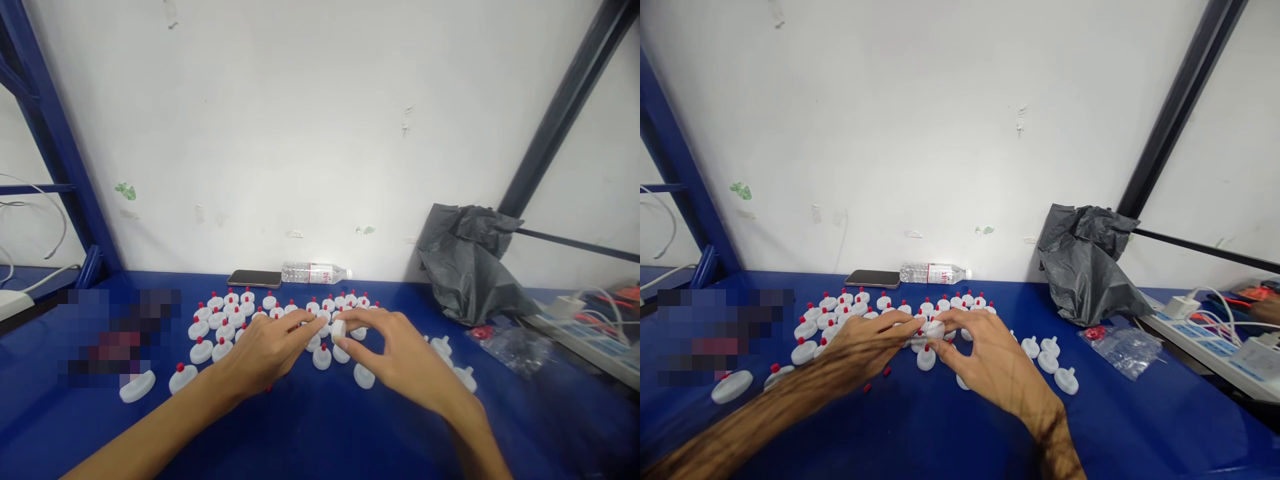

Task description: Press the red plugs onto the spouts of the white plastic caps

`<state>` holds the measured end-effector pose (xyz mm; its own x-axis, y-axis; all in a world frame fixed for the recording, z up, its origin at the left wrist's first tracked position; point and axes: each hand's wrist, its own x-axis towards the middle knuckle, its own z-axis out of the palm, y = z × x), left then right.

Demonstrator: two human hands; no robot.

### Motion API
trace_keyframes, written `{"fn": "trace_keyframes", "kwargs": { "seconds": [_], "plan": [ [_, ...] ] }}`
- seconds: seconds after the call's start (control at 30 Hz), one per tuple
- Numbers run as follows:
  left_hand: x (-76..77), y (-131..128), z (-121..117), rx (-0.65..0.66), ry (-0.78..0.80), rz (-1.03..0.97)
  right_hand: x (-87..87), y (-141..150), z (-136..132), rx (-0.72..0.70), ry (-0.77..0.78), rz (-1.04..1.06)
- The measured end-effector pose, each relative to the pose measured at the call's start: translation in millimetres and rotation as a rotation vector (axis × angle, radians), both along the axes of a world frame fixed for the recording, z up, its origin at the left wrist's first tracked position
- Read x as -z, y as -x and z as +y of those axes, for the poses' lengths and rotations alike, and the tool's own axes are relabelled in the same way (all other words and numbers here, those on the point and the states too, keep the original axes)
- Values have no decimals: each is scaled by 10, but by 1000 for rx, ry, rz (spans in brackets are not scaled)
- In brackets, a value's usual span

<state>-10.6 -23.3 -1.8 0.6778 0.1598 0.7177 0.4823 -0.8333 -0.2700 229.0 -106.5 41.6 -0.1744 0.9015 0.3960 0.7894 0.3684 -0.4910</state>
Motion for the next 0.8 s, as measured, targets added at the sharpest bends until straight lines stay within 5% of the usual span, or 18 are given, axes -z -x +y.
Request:
{"fn": "trace_keyframes", "kwargs": {
  "seconds": [0.3, 0.8],
  "plan": [
    [-84, 59, -2, -6, 63, 24, -18, 20, -17, -2, -11, 10],
    [-12, 0, -25, 107, 148, -48, -35, 13, -30, 8, 22, 13]
  ]
}}
